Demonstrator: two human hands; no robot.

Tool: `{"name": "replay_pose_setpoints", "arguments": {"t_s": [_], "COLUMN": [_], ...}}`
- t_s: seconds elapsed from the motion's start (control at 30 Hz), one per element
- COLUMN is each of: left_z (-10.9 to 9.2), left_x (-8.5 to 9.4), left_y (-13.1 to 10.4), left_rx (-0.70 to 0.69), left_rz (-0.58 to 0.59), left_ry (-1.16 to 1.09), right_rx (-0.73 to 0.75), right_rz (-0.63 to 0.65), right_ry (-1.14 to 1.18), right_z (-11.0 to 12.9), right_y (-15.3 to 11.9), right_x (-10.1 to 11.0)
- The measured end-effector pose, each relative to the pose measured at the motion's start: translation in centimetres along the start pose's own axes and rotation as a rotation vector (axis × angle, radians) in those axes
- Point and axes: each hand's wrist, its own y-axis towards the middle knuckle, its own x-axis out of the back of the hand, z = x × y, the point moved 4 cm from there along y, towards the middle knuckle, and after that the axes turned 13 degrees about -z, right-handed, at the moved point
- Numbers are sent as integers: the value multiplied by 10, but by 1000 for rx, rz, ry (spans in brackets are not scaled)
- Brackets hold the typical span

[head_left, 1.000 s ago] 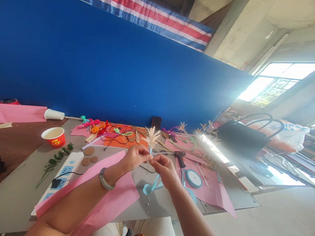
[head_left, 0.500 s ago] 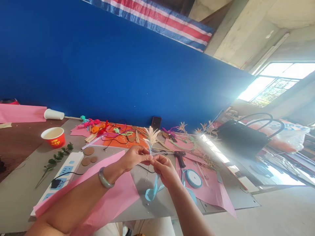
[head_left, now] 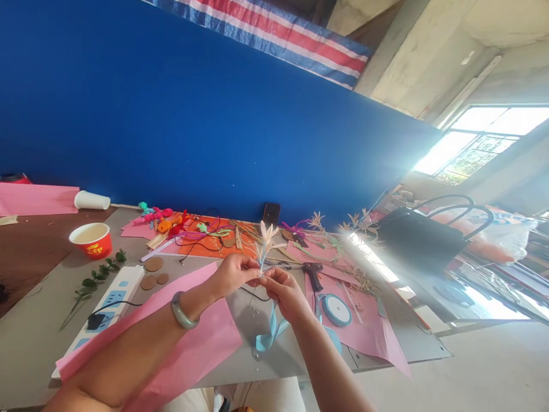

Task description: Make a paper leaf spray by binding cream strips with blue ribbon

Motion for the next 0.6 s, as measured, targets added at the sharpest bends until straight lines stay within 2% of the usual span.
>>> {"name": "replay_pose_setpoints", "arguments": {"t_s": [0.27, 0.43, 0.53, 0.6], "left_z": [-1, -1, -1, -3], "left_x": [1, 2, 3, 6], "left_y": [1, 3, 5, 7], "left_rx": [-37, -43, -61, -83], "left_rz": [-3, -11, -28, -50], "left_ry": [23, 25, 60, 93], "right_rx": [77, 122, 161, 186], "right_rz": [-40, -43, -17, 43], "right_ry": [-34, -149, -244, -336], "right_z": [-4, -5, -3, 0], "right_y": [2, 0, -3, -3], "right_x": [3, 7, 12, 17]}}
